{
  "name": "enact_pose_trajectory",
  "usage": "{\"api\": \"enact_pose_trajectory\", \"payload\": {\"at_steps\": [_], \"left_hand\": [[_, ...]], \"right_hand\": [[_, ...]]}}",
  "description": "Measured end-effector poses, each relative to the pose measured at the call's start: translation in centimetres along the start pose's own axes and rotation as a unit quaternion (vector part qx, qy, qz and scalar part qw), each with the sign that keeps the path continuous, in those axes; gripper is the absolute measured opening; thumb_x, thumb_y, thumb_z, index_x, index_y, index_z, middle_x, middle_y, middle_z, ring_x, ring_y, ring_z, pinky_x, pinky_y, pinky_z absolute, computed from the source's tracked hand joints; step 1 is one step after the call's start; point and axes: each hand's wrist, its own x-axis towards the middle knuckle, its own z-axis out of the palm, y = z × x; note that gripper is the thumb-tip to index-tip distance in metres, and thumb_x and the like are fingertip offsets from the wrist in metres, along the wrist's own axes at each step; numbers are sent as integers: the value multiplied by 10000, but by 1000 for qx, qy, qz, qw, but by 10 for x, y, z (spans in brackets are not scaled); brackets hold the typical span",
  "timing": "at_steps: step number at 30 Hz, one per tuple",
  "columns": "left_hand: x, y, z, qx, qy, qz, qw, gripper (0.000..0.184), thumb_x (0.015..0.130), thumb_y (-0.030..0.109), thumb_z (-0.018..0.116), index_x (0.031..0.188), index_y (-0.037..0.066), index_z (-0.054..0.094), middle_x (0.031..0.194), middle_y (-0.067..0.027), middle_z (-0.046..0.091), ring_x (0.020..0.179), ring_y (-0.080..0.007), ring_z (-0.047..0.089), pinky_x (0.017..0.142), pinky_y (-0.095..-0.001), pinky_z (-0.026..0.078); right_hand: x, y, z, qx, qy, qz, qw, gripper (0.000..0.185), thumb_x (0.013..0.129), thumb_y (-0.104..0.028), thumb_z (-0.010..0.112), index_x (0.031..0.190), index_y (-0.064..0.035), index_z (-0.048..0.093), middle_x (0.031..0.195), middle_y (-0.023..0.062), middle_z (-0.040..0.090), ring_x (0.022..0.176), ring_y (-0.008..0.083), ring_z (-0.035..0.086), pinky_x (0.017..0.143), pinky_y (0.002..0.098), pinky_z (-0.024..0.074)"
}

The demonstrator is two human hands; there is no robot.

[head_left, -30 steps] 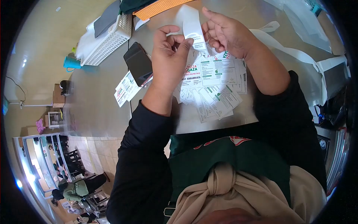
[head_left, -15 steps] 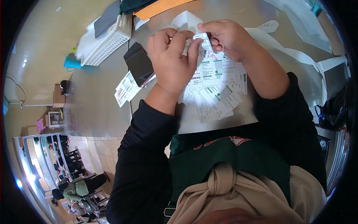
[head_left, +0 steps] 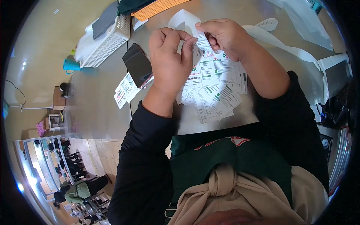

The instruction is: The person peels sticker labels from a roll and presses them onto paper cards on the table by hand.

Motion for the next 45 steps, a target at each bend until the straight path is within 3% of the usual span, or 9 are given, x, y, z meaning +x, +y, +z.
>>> {"api": "enact_pose_trajectory", "payload": {"at_steps": [4,7,10,17,20,26,38,41,45], "left_hand": [[0,0,-2,-37,-14,-21,999,102,733,37,702,779,25,612,818,-101,534,798,-268,517,711,-334,438],[3,5,-16,-157,-113,-124,973,37,820,22,648,829,5,617,823,-61,545,786,-176,516,734,-270,419],[-2,-7,-29,-296,-325,-215,872,19,843,-1,613,856,-11,620,852,-66,558,810,-155,539,751,-259,429],[-5,2,-19,-232,-468,-186,832,37,826,-21,622,858,-37,631,850,-63,563,801,-157,571,755,-264,458],[-10,3,-15,-281,-446,-252,812,52,814,-14,641,859,-39,634,842,-76,562,789,-177,578,753,-276,465],[-14,5,-12,-246,-444,-236,828,63,807,-6,650,852,-49,639,837,-98,558,792,-207,592,748,-289,465],[-6,35,-12,17,-451,-173,875,266,720,178,763,819,-36,640,775,-148,553,722,-274,567,690,-357,447],[-10,27,-15,-27,-385,-198,901,345,689,157,783,935,-22,619,792,-143,553,769,-272,576,723,-351,452],[-9,0,-22,-135,-439,-200,865,473,633,150,816,1023,7,590,925,-146,559,875,-290,572,805,-343,446]], "right_hand": [[2,1,-1,3,2,1,1000,267,869,-219,618,683,-38,553,553,-3,436,462,77,372,430,232,311],[7,5,-4,30,40,0,999,280,855,-243,626,692,-23,566,564,12,451,475,89,382,446,244,318],[18,10,-14,-24,97,3,995,309,830,-283,633,719,1,584,580,45,480,499,118,399,471,278,333],[8,3,-2,-88,108,1,990,300,860,-281,629,689,-43,563,600,-4,474,533,84,399,517,230,357],[8,3,-5,-92,106,-3,990,299,861,-279,629,689,-44,563,610,-3,485,549,84,415,536,229,367],[10,2,-6,-75,93,6,993,297,860,-281,629,689,-47,565,622,-3,498,569,85,430,558,228,376],[14,11,-6,-123,121,-13,985,330,843,-328,606,734,-16,607,631,61,531,568,153,449,550,330,368],[12,10,-5,-109,109,-21,988,323,840,-319,610,718,-21,602,626,53,523,562,147,440,552,320,371],[11,9,-8,-105,94,-21,990,331,841,-315,611,723,-6,607,637,58,533,573,144,448,567,307,381]]}}
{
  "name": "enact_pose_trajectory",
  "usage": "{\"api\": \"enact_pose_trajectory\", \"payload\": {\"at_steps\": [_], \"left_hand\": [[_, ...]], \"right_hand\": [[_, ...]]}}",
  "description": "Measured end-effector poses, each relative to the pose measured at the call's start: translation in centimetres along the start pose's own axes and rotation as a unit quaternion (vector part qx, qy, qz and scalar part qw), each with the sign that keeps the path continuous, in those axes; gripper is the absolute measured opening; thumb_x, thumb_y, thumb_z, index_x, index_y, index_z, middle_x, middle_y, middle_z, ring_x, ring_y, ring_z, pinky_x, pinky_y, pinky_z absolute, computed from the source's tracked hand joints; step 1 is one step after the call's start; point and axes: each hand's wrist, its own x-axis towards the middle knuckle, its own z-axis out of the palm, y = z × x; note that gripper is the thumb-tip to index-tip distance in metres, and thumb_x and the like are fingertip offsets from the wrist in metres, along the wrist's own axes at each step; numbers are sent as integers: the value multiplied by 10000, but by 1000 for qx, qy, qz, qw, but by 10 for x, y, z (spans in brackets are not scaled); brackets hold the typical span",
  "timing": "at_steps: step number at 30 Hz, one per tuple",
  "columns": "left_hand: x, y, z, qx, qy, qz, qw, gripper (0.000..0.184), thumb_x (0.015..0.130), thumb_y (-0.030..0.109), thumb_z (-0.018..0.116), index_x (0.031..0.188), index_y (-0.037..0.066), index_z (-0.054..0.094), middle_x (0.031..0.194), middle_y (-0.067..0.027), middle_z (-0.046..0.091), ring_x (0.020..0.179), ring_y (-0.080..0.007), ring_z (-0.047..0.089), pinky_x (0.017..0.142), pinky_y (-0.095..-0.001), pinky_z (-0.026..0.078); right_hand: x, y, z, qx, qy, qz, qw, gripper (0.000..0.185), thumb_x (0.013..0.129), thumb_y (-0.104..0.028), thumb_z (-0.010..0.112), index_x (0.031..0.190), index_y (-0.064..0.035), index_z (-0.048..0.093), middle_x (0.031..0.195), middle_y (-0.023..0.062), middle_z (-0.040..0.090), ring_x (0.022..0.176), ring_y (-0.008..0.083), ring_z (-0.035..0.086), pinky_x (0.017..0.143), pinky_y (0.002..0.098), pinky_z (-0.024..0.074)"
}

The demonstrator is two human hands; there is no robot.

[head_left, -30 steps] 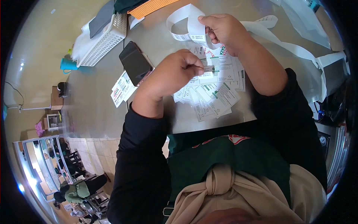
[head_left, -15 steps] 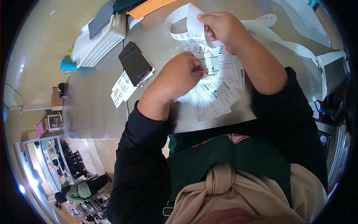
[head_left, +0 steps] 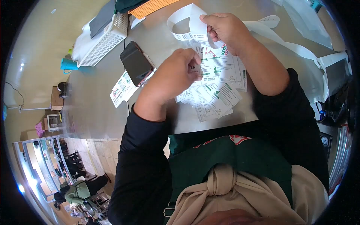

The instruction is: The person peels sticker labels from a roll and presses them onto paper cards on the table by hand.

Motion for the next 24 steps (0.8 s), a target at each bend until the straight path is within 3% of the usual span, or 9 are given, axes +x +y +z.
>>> {"api": "enact_pose_trajectory", "payload": {"at_steps": [5,12,14,17,21,24], "left_hand": [[-16,10,-8,176,48,-8,983,538,570,155,841,1034,49,590,1083,-159,560,1022,-321,546,901,-360,424],[-14,16,-5,199,46,-62,977,647,532,189,860,1084,46,556,1110,-162,555,1102,-353,497,914,-381,414],[-13,19,-6,216,22,-67,974,630,536,198,861,1066,40,559,1118,-170,547,1125,-355,478,912,-386,411],[-14,18,-2,210,64,-55,974,516,583,187,842,996,14,586,1014,-175,600,1004,-344,554,840,-382,441],[-5,5,-7,117,48,-61,990,324,718,160,755,941,-31,619,816,-150,641,739,-267,597,702,-338,460],[-8,5,-16,3,68,-98,993,234,800,136,680,934,-49,631,734,-116,632,644,-194,573,641,-301,449]], "right_hand": [[-3,-3,1,-29,18,-8,999,351,842,-319,609,803,29,628,703,85,567,636,151,496,631,303,416],[-2,-4,2,-17,8,-2,1000,345,858,-307,595,896,33,640,779,105,596,675,173,533,643,287,432],[-2,-1,-1,-100,8,-67,993,328,868,-287,583,901,34,639,784,106,598,691,160,543,630,277,438],[6,11,-7,-153,-2,-141,978,302,876,-261,575,875,35,637,748,106,594,686,141,560,622,269,452],[-3,-3,4,-25,-2,-70,997,341,889,-312,592,686,-41,552,605,10,490,585,91,432,583,240,376],[-3,-2,1,-44,-15,-110,993,351,874,-306,579,748,21,602,607,68,557,539,138,510,565,269,417]]}}
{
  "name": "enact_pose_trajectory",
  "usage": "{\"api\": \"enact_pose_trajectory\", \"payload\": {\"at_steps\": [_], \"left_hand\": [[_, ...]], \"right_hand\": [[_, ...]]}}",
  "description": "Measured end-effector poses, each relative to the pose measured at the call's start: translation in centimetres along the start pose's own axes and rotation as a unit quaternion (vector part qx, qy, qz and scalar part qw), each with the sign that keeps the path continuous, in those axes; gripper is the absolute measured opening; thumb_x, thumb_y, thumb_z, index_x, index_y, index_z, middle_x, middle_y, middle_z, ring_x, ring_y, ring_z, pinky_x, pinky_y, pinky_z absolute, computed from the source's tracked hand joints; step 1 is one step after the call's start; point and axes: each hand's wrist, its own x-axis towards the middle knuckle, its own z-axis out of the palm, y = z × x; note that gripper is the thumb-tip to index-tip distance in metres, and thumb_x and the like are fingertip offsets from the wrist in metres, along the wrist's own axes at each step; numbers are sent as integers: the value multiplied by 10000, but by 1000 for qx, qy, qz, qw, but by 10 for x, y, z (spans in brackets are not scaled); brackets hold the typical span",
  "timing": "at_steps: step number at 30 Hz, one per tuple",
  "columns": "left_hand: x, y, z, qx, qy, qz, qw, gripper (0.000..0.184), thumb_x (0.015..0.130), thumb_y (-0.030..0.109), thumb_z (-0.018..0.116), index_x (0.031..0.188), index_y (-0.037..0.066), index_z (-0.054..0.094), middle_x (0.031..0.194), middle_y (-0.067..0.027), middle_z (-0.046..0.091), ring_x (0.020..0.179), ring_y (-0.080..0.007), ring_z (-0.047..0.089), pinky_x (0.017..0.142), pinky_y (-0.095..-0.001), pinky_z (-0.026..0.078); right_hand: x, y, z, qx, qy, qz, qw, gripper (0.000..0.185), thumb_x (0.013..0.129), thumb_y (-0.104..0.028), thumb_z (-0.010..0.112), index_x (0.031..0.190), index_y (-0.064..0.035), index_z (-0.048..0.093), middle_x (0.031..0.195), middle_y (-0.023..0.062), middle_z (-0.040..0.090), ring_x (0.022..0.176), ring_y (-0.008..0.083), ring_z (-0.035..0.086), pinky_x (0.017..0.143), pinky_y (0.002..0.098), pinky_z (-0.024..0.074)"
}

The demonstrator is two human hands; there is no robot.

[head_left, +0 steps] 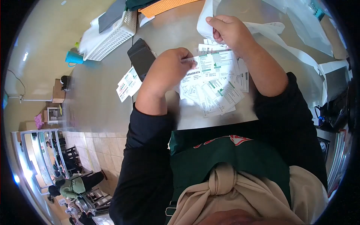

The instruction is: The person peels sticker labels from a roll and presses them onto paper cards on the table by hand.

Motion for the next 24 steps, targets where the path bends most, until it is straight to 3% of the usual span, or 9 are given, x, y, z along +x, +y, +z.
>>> {"api": "enact_pose_trajectory", "payload": {"at_steps": [2,4,6,8,10,15,18,23,24], "left_hand": [[-5,-4,-17,-51,16,-12,999,209,836,129,644,946,-49,637,743,-87,627,665,-142,559,638,-277,442],[-15,-27,-32,-187,103,-45,976,147,858,102,622,940,-16,656,781,-13,629,705,-81,552,645,-229,436],[-36,-48,-53,-280,234,-43,930,155,849,103,630,956,-5,660,779,-3,628,670,-67,534,614,-207,405],[-60,-87,-79,-303,315,-65,897,179,843,108,628,918,-51,661,814,-45,643,723,-99,578,667,-230,450],[-86,-106,-100,-166,401,-172,884,206,831,118,639,940,-55,662,819,-65,651,728,-105,583,671,-227,451],[-121,-172,-115,-137,369,-261,882,217,808,106,643,944,-62,665,806,-73,662,704,-122,584,653,-241,449],[-110,-178,-103,-87,299,-263,913,214,799,97,643,940,-63,665,790,-75,659,694,-128,585,646,-246,449],[-75,-197,-83,-195,252,-253,913,197,781,107,660,916,-36,674,761,-70,651,665,-136,575,649,-267,453],[-72,-195,-82,-134,242,-268,923,211,773,129,674,922,-21,677,771,-73,654,677,-147,579,661,-272,453]], "right_hand": [[2,3,-4,-24,-10,-5,1000,365,881,-321,567,737,14,595,604,59,549,533,128,491,542,262,394],[5,3,-5,-37,-25,-6,999,372,888,-328,555,726,7,587,598,52,539,528,120,475,528,255,382],[6,4,-5,-41,-41,3,998,373,894,-327,545,715,-1,580,589,46,525,523,112,464,525,249,380],[6,5,-2,-15,-49,7,999,362,908,-305,543,705,-6,562,593,40,517,526,103,452,529,247,390],[-2,-4,2,21,-52,17,998,357,916,-295,543,711,-3,561,600,40,522,532,99,454,535,244,404],[-2,-2,4,-22,-60,29,998,342,930,-289,534,783,14,592,618,42,536,548,91,475,551,231,434],[-4,-5,5,-24,-71,27,997,341,931,-292,534,817,22,600,641,49,549,545,89,478,543,231,435],[-1,-3,0,17,-115,61,991,327,927,-279,546,839,30,604,673,56,565,522,87,465,506,228,418],[-3,-7,1,33,-115,67,991,323,928,-275,547,844,32,603,666,56,564,514,87,457,495,228,410]]}}
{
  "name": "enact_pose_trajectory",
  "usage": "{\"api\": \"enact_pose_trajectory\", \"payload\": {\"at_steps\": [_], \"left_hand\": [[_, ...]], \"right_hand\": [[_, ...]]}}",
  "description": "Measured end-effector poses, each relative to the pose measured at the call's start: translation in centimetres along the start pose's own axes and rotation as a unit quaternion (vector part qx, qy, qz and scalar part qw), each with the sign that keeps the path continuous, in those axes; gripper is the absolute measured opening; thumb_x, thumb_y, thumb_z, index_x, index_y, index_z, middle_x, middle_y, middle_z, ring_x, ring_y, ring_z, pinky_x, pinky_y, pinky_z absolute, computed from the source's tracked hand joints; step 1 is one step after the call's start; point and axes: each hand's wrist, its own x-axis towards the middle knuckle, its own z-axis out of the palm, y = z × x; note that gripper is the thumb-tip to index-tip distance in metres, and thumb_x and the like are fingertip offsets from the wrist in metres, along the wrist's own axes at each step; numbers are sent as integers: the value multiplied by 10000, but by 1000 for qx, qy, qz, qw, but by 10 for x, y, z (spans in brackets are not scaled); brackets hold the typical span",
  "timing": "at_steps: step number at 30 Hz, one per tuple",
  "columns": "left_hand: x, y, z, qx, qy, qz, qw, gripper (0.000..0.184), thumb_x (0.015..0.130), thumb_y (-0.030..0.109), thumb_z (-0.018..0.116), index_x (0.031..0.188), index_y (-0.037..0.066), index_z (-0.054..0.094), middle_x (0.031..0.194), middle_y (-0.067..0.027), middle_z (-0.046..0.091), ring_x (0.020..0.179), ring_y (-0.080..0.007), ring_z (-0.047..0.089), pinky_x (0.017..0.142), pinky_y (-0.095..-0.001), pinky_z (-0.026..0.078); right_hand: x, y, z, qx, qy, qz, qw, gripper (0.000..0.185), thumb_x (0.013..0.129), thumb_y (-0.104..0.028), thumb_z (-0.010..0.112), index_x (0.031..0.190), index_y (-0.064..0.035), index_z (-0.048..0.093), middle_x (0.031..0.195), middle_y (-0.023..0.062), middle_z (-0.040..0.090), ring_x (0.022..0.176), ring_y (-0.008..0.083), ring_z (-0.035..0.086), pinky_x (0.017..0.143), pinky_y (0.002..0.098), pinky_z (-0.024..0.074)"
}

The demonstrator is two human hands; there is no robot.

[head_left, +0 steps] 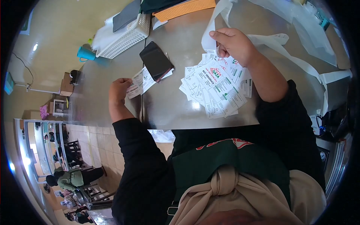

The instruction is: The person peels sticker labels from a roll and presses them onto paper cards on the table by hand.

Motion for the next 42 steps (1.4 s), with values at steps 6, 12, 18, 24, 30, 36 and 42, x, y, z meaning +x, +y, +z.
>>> {"api": "enact_pose_trajectory", "payload": {"at_steps": [6,12,18,24,30,36,42], "left_hand": [[-47,61,32,473,330,189,795,260,762,257,722,953,84,688,893,-80,662,826,-184,584,780,-282,428],[-92,154,104,-55,65,446,891,243,717,78,761,935,32,665,887,-61,642,839,-170,566,771,-280,420],[-111,168,162,55,155,552,817,249,653,107,781,861,67,651,851,-72,617,825,-266,546,748,-349,416],[-107,165,163,79,184,574,794,208,671,83,752,838,64,629,845,-79,595,815,-267,522,733,-359,403],[-102,166,162,78,184,608,769,168,692,40,728,807,52,606,869,-79,580,802,-262,513,731,-352,400],[-91,166,139,-58,-150,507,847,108,758,-25,657,828,5,580,857,-93,567,795,-231,540,720,-305,429],[-85,160,125,83,-401,517,752,135,769,-94,591,862,3,581,863,-107,582,815,-266,556,726,-322,449]], "right_hand": [[-1,-4,-3,109,-31,38,993,283,928,-235,551,856,35,591,621,46,529,463,76,402,436,238,340],[-2,-5,0,141,-32,37,989,245,915,-203,572,851,33,587,579,28,487,451,67,393,410,228,305],[-1,-4,-7,177,-17,22,984,217,903,-187,586,859,25,592,600,27,493,452,69,387,406,231,306],[-8,-9,7,183,5,40,982,238,912,-223,571,778,-26,564,573,1,468,419,66,363,390,215,289],[-8,-9,7,186,18,41,982,227,909,-210,573,779,-25,561,567,4,462,422,69,361,389,226,290],[-2,-2,2,210,34,49,976,213,903,-196,575,826,2,566,601,25,485,428,63,357,384,229,279],[-1,-1,9,187,63,58,979,227,901,-198,572,846,23,570,635,42,514,431,63,356,387,231,268]]}}
